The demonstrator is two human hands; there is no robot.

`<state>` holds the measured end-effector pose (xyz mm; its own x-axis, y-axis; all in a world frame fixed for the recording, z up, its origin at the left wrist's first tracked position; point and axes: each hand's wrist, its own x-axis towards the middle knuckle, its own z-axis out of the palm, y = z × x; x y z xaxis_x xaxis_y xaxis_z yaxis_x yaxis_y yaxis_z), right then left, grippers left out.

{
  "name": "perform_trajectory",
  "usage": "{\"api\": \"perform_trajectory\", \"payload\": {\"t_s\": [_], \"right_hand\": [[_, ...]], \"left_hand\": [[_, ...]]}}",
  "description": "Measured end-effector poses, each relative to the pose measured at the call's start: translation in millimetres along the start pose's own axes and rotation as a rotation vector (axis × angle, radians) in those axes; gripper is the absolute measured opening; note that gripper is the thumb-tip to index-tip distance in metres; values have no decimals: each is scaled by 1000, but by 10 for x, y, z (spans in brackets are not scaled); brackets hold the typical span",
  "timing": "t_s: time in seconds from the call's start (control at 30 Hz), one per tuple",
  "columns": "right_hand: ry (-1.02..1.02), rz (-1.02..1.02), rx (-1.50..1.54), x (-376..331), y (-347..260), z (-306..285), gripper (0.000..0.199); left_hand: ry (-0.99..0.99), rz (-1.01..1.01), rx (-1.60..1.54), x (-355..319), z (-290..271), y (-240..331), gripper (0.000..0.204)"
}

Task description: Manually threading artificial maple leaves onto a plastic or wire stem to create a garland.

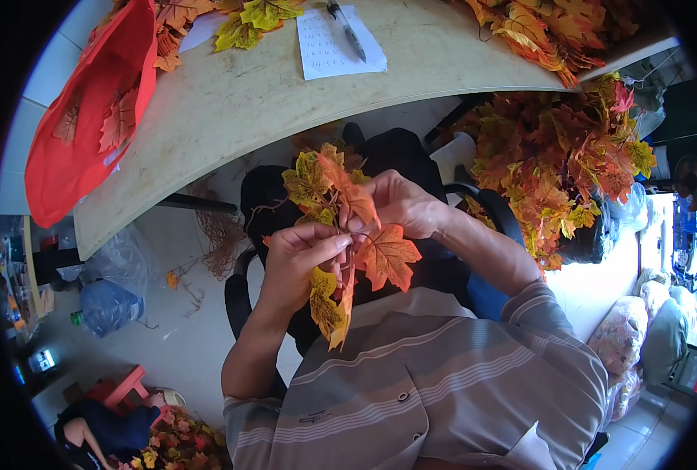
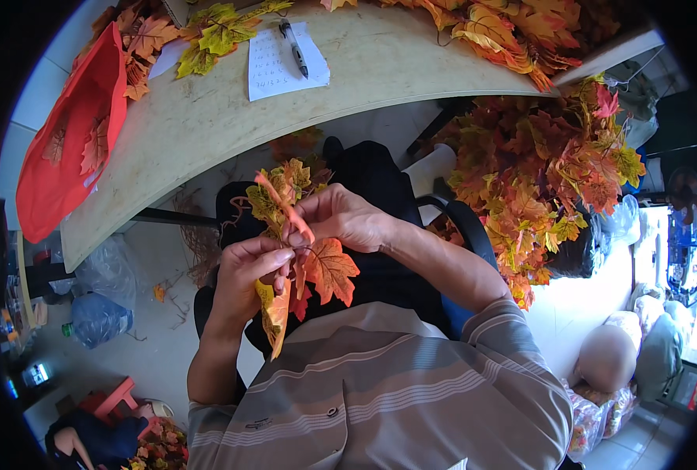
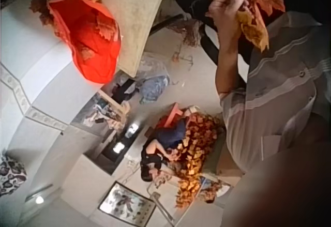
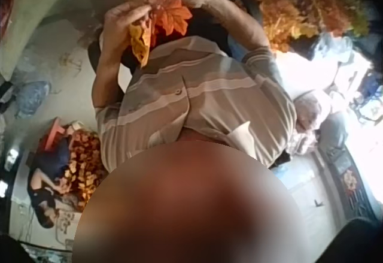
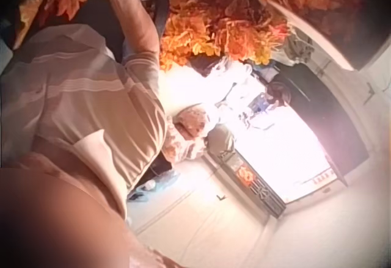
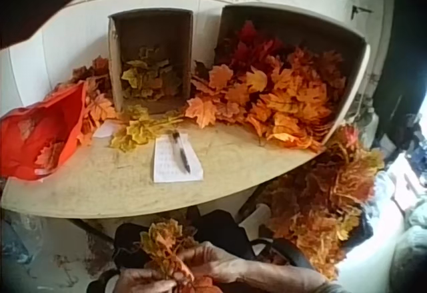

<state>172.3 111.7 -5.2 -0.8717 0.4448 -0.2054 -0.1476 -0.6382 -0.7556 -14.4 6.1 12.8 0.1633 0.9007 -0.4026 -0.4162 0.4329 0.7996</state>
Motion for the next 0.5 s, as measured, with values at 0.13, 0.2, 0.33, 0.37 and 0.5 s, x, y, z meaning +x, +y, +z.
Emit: {"api": "perform_trajectory", "payload": {"t_s": [0.13,0.2,0.33,0.37,0.5], "right_hand": [[55,-53,-469,-48,-130,98,11],[75,-76,-576,-56,-160,114,10],[85,-62,-454,-90,-149,66,9],[62,-42,-397,-93,-158,61,10],[73,-72,-475,-97,-164,83,8]], "left_hand": [[-56,99,54,-2,-58,-94,11],[-80,124,46,-6,-72,-74,12],[55,176,96,-12,19,-110,12],[51,184,101,-4,13,-110,12],[80,233,144,-34,12,-114,10]]}}
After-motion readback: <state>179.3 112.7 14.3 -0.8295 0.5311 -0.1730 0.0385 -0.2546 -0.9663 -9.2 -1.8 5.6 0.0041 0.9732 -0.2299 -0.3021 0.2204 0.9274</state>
